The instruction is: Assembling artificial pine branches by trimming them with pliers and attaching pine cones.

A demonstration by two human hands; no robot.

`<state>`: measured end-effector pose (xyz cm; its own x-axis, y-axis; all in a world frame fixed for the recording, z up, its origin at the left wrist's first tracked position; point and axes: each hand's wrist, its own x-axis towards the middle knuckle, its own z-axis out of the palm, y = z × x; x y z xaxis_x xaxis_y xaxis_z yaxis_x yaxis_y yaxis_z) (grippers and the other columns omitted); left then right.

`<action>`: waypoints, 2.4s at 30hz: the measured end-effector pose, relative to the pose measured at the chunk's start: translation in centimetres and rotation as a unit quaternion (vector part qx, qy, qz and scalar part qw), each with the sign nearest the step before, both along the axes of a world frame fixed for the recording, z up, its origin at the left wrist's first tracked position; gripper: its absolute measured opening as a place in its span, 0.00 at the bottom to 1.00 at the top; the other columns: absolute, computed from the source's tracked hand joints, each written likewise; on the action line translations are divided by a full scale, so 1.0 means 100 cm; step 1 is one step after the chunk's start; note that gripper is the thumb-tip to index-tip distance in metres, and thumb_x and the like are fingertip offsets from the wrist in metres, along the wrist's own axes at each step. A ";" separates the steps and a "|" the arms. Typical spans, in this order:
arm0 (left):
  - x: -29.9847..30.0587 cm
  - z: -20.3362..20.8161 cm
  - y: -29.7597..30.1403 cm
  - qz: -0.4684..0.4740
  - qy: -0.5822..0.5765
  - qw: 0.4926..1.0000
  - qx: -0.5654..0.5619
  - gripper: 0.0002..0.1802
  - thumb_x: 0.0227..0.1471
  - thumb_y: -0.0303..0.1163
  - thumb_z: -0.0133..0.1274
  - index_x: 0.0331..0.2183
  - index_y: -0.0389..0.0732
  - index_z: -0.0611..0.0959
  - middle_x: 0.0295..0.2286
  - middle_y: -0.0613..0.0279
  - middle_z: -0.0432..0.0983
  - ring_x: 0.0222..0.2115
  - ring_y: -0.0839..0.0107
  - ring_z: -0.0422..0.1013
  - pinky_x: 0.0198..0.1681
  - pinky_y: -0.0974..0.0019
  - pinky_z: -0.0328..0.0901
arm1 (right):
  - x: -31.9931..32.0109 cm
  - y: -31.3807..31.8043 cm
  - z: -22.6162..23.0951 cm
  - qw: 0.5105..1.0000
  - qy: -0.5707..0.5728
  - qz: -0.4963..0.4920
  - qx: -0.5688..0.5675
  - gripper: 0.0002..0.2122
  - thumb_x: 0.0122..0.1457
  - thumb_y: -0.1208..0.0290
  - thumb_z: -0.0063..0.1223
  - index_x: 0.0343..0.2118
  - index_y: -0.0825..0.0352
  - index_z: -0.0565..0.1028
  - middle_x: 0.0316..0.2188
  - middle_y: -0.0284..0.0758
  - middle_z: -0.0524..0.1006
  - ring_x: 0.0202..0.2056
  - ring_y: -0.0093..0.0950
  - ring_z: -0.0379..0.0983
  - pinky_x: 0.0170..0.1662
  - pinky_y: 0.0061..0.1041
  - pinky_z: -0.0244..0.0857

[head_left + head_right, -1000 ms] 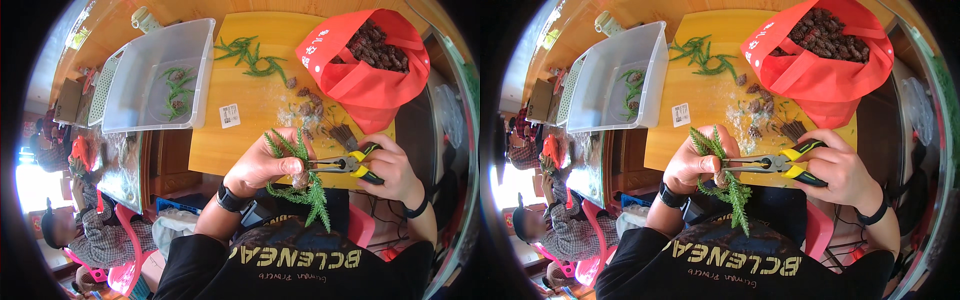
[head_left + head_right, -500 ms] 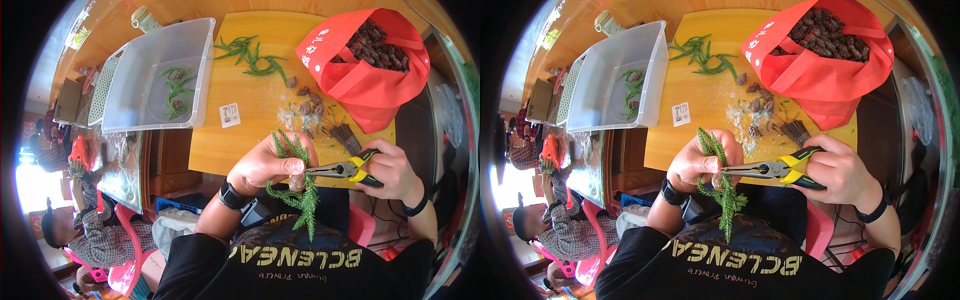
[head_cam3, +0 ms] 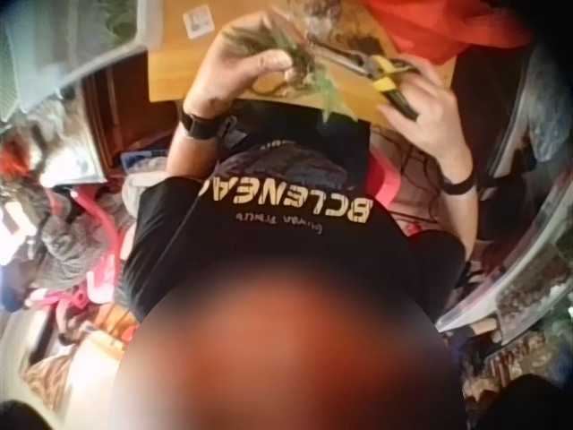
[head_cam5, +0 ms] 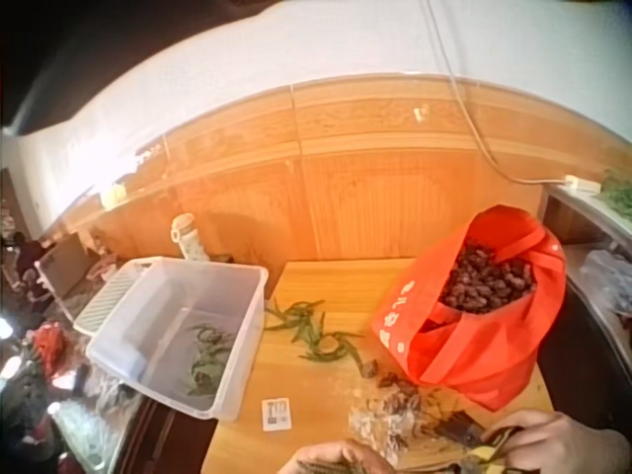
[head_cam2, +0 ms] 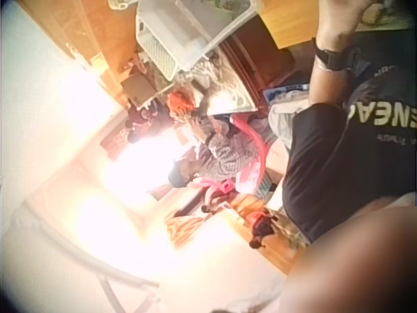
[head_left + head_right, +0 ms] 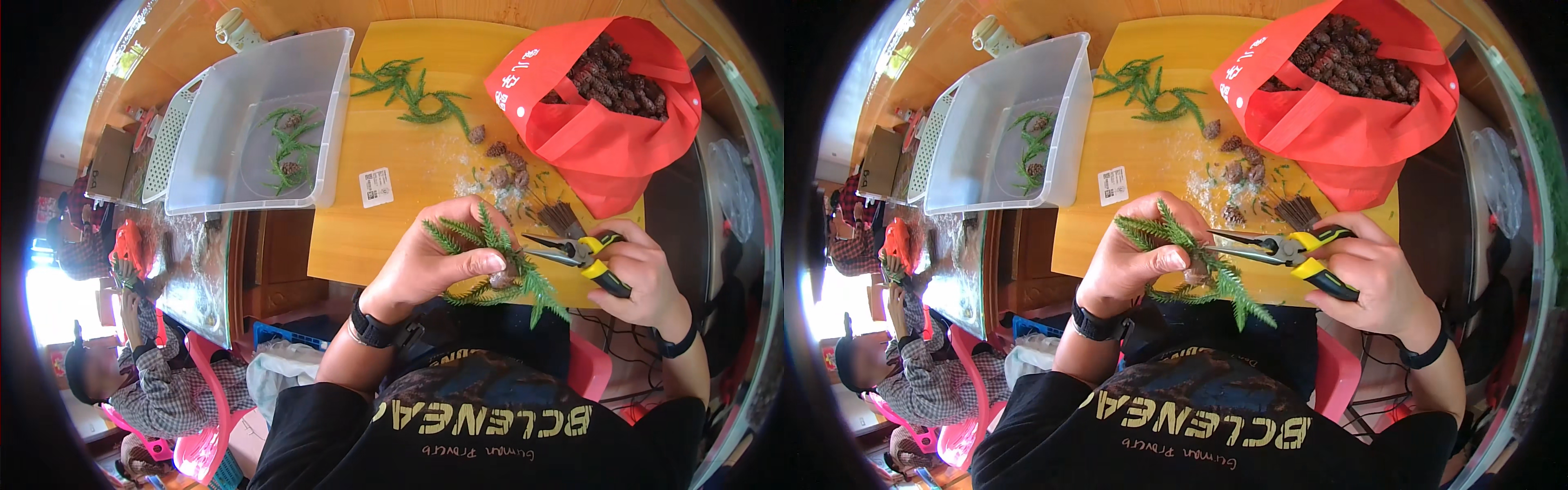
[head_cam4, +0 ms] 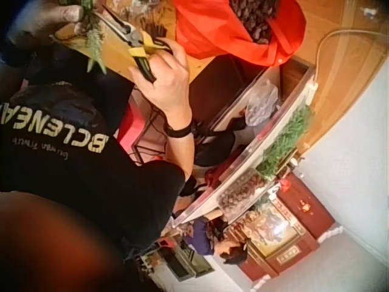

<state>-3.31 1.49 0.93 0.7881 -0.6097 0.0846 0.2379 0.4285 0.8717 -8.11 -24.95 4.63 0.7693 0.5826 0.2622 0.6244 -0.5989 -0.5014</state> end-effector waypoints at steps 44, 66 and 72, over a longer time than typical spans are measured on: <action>-0.001 -0.018 -0.008 0.075 0.053 0.996 0.005 0.15 0.47 0.21 0.50 0.38 0.37 0.65 0.34 0.56 0.70 0.38 0.66 0.70 0.42 0.65 0.66 | -0.012 0.009 -0.002 0.969 0.157 -0.125 0.146 0.11 0.42 0.70 0.54 0.27 0.72 0.74 0.23 0.37 0.74 0.36 0.35 0.70 0.40 0.29 0.61; 0.004 -0.013 -0.006 0.050 -0.239 0.966 0.086 0.28 0.37 0.23 0.49 0.46 0.32 0.70 0.51 0.49 0.59 0.52 0.62 0.56 0.54 0.60 0.51 | 0.011 0.055 -0.059 0.624 0.528 -0.103 0.566 0.14 0.53 0.75 0.48 0.43 0.71 0.67 0.33 0.30 0.71 0.30 0.18 0.69 0.35 0.17 0.63; -0.003 -0.018 -0.004 -0.010 -0.160 0.987 0.020 0.31 0.37 0.16 0.50 0.48 0.37 0.68 0.47 0.56 0.62 0.50 0.66 0.58 0.53 0.64 0.53 | 0.004 0.048 -0.083 0.474 0.621 -0.044 0.622 0.21 0.54 0.64 0.48 0.49 0.68 0.63 0.41 0.40 0.71 0.40 0.35 0.71 0.39 0.38 0.67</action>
<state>-3.62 1.12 -0.83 0.7128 -0.6321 0.3038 -0.0452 0.3909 0.9193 -7.67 -20.15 -3.65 0.7875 0.5229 -0.3263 -0.6159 0.6472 -0.4492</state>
